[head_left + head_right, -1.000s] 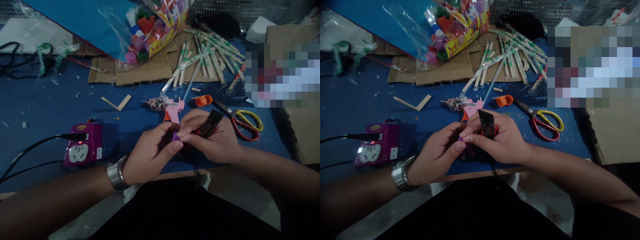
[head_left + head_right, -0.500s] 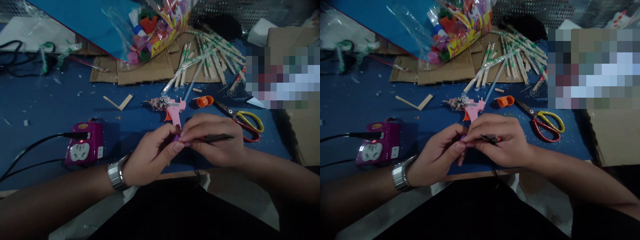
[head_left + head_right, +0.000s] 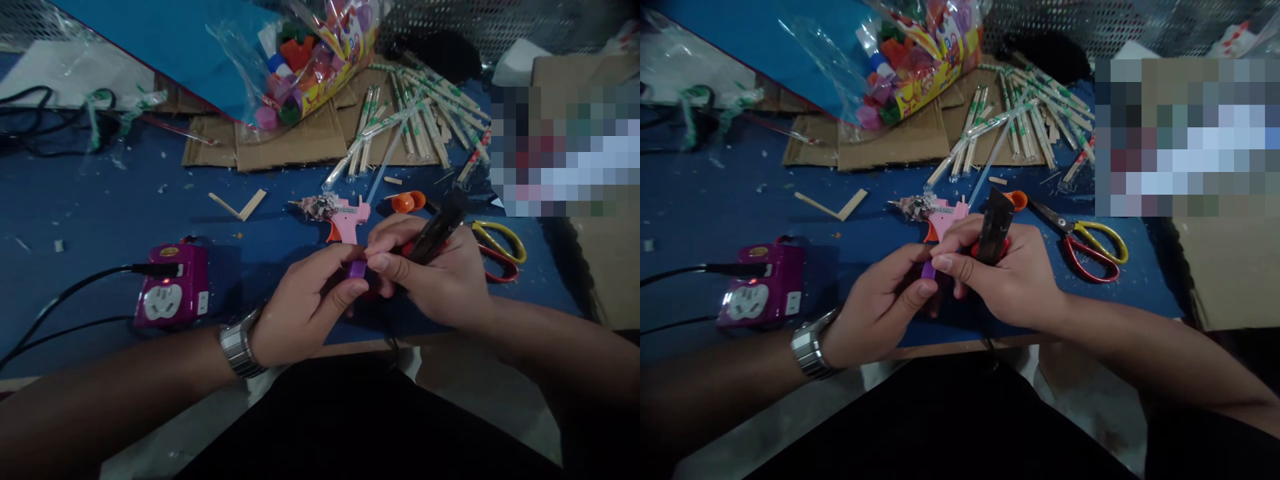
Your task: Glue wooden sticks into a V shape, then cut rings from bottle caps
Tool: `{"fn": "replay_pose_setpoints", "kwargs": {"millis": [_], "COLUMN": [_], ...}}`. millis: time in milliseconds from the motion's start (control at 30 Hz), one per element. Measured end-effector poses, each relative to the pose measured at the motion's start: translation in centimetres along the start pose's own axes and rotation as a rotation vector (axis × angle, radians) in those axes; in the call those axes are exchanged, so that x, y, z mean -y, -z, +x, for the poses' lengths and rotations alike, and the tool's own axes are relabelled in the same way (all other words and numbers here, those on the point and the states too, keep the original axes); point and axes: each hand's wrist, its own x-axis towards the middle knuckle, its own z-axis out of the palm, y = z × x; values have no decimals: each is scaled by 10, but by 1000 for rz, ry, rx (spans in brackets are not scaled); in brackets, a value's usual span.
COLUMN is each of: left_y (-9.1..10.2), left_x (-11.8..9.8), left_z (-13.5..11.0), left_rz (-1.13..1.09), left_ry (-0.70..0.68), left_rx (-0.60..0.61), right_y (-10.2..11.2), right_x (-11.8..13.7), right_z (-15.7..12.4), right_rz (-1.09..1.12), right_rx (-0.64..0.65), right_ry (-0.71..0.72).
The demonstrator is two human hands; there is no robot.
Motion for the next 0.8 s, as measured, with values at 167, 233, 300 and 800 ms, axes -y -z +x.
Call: {"fn": "replay_pose_setpoints", "kwargs": {"millis": [167,233,300,800], "left_y": [-1,-2,-2,-1], "left_x": [5,8,10,6], "left_z": [-1,-2,-3,-2], "left_rz": [-98,-149,-198,-132], "left_ry": [72,90,107,1], "left_rx": [-30,-40,-29,98], "right_y": [4,7,10,7], "right_x": [0,-1,-1,9], "right_z": [0,1,2,-3], "right_rz": [-103,-201,-336,-409], "right_rx": [71,128,144,109], "right_ry": [41,87,182,246]}}
